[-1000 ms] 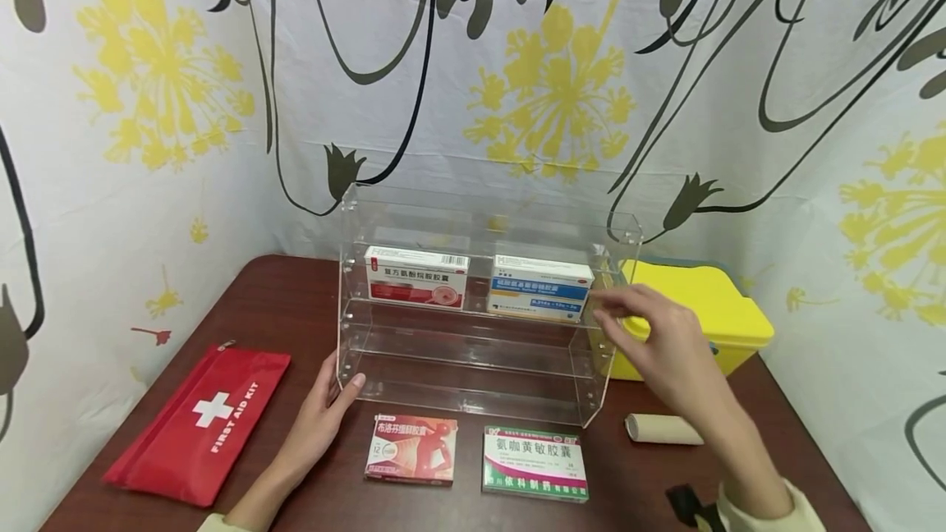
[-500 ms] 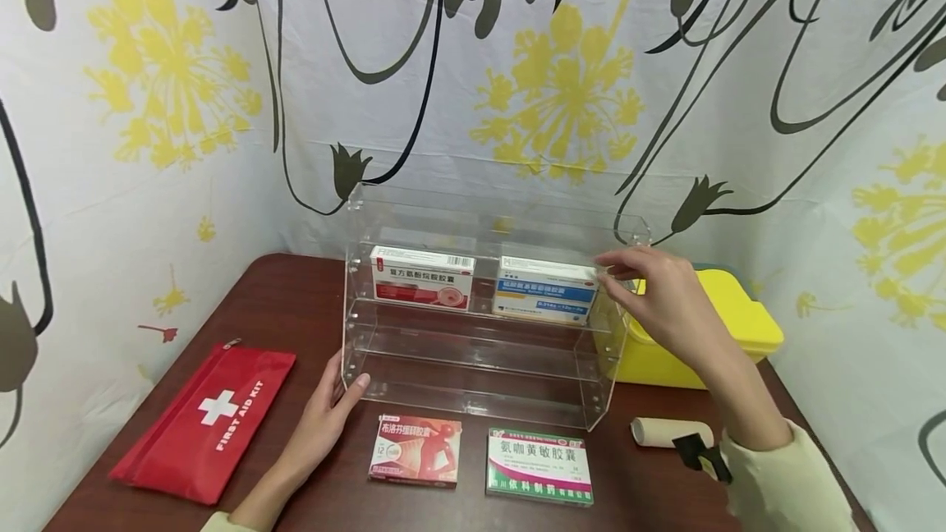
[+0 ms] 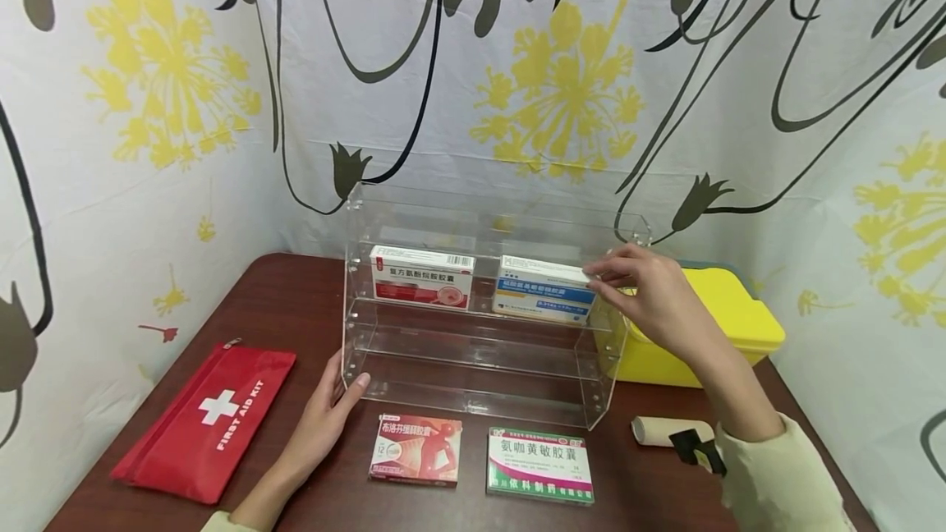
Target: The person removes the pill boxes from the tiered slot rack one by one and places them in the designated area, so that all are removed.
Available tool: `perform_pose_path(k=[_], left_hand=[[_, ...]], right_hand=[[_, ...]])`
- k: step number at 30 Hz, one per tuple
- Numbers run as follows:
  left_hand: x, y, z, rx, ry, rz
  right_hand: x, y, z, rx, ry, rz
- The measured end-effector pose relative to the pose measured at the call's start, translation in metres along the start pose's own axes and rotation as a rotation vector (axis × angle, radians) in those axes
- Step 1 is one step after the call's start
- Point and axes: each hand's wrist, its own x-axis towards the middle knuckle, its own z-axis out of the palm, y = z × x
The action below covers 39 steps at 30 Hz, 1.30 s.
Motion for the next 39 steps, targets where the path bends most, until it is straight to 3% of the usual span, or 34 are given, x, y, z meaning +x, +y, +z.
perform_pose_path(k=[9, 25, 39], left_hand=[[-0.013, 0.039, -0.004, 0.000, -0.013, 0.004], [-0.011, 0.038, -0.003, -0.020, -0.013, 0.007], [-0.011, 0.037, -0.003, -0.021, -0.012, 0.014]], right_hand=[[-0.001, 0.005, -0.002, 0.019, -0.015, -0.032], [-0.004, 0.004, 0.002, 0.110, 0.008, 0.041], [-0.005, 0.004, 0.006, 0.108, 0.045, 0.057]])
